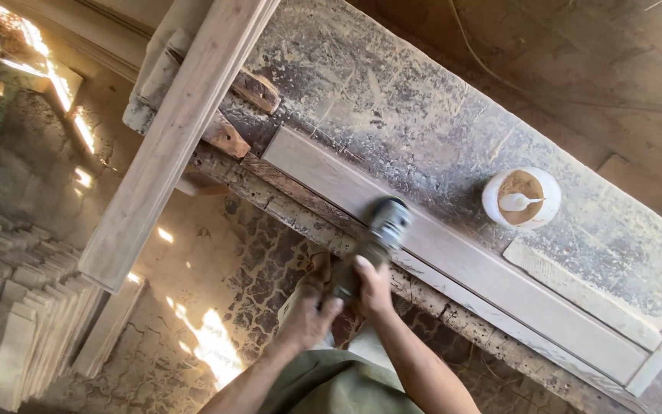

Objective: Sanding and applying wood filler to wooden planks on a workbench in a workshop.

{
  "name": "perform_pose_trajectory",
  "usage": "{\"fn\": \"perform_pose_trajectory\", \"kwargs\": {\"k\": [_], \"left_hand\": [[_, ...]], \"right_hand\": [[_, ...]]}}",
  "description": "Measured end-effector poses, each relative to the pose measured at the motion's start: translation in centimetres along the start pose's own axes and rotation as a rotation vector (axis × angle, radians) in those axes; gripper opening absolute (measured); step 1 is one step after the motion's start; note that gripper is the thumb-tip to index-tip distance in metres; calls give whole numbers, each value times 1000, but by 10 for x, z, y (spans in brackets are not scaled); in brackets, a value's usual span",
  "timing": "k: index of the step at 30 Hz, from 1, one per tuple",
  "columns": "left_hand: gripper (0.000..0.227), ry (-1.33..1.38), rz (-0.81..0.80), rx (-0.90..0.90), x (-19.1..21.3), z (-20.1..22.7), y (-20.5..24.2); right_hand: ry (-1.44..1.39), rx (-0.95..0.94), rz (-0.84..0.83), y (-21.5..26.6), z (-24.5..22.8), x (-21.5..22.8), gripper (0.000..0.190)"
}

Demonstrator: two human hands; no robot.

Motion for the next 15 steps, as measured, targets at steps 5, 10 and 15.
{"fn": "perform_pose_trajectory", "kwargs": {"k": [5,10,15], "left_hand": [[78,100,323,382,98,-53,6],[90,105,388,349,143,-36,-2],[92,78,269,290,101,-32,4]], "right_hand": [[100,74,-295,-39,12,-142,51],[161,33,-362,-64,12,-212,57],[188,71,-314,-59,18,-150,58]]}}
Point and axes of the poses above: each hand's wrist, its own y-axis away from the middle knuckle, its own x-axis out of the back of the hand, z = x × y, the point moved 9 cm from there along -y, towards the middle knuckle, and after that the axes turned 13 degrees about y, right-handed, at the moved point
